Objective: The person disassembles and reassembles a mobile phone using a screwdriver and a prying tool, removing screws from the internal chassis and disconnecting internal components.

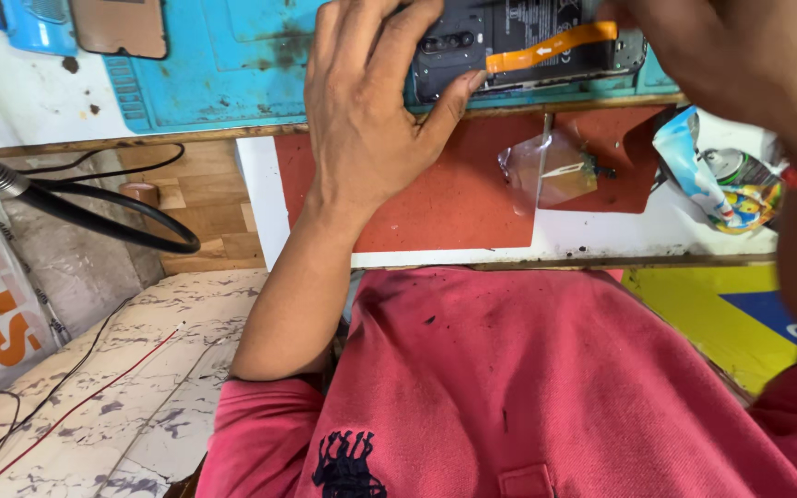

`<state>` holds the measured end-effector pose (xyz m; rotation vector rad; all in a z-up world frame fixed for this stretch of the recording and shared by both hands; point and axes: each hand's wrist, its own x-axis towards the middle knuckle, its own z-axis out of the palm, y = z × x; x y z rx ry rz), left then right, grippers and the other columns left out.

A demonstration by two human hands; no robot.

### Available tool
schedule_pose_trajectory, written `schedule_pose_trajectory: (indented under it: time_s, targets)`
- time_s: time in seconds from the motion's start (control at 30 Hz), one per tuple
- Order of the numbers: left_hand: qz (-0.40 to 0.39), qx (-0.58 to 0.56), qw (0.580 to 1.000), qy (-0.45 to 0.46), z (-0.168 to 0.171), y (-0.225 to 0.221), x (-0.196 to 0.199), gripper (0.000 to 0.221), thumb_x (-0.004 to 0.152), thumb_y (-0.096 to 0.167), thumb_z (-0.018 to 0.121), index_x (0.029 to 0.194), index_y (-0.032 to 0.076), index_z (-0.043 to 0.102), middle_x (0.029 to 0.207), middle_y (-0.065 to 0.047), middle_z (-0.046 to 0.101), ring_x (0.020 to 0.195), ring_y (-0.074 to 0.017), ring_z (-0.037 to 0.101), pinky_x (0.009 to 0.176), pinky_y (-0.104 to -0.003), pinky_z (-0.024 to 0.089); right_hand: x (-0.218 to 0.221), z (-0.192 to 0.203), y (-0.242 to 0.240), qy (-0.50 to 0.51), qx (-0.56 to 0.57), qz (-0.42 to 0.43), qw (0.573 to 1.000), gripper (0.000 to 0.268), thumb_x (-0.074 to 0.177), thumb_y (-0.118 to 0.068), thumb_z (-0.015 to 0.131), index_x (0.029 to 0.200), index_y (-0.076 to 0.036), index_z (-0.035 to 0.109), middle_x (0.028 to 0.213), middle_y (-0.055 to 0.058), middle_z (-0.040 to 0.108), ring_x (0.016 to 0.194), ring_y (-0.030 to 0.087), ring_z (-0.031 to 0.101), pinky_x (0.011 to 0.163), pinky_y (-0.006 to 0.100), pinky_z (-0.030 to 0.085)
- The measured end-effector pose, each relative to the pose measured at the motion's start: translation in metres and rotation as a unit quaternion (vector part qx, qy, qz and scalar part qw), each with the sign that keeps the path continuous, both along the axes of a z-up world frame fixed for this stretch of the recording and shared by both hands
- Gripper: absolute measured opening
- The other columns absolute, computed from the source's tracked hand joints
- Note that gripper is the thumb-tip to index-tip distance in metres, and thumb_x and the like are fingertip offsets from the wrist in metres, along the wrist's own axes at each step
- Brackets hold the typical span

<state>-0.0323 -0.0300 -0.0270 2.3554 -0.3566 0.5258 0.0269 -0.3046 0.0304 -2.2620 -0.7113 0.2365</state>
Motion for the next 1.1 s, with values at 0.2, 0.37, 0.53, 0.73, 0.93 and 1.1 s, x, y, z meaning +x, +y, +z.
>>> schedule_pose_trajectory:
  time_s: [0.2, 0.37, 0.53, 0.73, 0.93, 1.1]
  targets:
    - [-0.065, 0.057, 0.996, -0.002, 0.025, 0.001, 0.019, 0.016, 0.091, 0.005, 0.08, 0.103, 0.007, 0.07, 0.105, -0.007, 0.067, 0.106, -0.0303, 0.061, 0.09, -0.045, 0.05, -0.029, -0.032, -0.024, 0.026, 0.169, -0.098, 0.98, 0.015, 0.115, 0.003, 0.06, 0.121, 0.005, 0.046, 0.104, 0.012, 0.06, 0.077, 0.016, 0.064, 0.068, 0.025, 0.056]
    - [-0.099, 0.066, 0.989, 0.084, 0.04, 0.018, 0.033, 0.022, 0.094, 0.006, 0.079, 0.114, 0.003, 0.071, 0.108, -0.012, 0.066, 0.104, -0.035, 0.061, 0.09, -0.046, 0.05, -0.068, -0.064, -0.032, -0.013, 0.287, -0.184, 0.94, 0.017, 0.115, 0.004, 0.059, 0.12, 0.004, 0.043, 0.104, 0.013, 0.06, 0.077, 0.016, 0.064, 0.066, 0.024, 0.055]
    - [-0.151, 0.07, 0.977, 0.131, 0.051, 0.029, 0.023, 0.046, 0.086, 0.015, 0.089, 0.123, 0.001, 0.068, 0.124, -0.012, 0.061, 0.115, -0.0324, 0.059, 0.102, -0.042, 0.05, -0.104, -0.094, -0.033, -0.013, 0.308, -0.21, 0.928, 0.024, 0.111, 0.006, 0.068, 0.111, 0.002, 0.043, 0.103, 0.015, 0.066, 0.08, 0.013, 0.066, 0.07, 0.025, 0.055]
    - [-0.137, 0.076, 0.977, 0.146, 0.044, 0.032, 0.018, 0.07, 0.071, 0.019, 0.096, 0.131, 0.001, 0.065, 0.137, -0.013, 0.057, 0.122, -0.0337, 0.054, 0.107, -0.042, 0.047, -0.117, -0.102, -0.027, -0.029, 0.248, -0.153, 0.956, 0.023, 0.11, 0.006, 0.074, 0.113, 0.003, 0.052, 0.106, 0.015, 0.07, 0.09, 0.015, 0.068, 0.081, 0.025, 0.056]
    - [-0.127, 0.068, 0.983, 0.118, 0.033, 0.03, 0.02, 0.078, 0.068, 0.021, 0.098, 0.136, 0.004, 0.063, 0.14, -0.011, 0.058, 0.122, -0.0343, 0.054, 0.11, -0.042, 0.045, -0.096, -0.059, -0.011, 0.001, 0.087, -0.069, 0.994, 0.013, 0.093, -0.005, 0.08, 0.099, -0.003, 0.069, 0.093, 0.009, 0.072, 0.078, 0.018, 0.071, 0.068, 0.027, 0.055]
    - [-0.116, 0.028, 0.986, 0.116, 0.027, 0.032, 0.017, 0.082, 0.068, 0.018, 0.097, 0.14, 0.005, 0.059, 0.137, -0.009, 0.057, 0.122, -0.0334, 0.054, 0.111, -0.042, 0.045, -0.092, -0.042, 0.01, -0.049, -0.02, 0.008, 0.999, 0.014, 0.084, -0.011, 0.082, 0.093, -0.006, 0.073, 0.092, 0.007, 0.074, 0.081, 0.026, 0.07, 0.069, 0.036, 0.055]
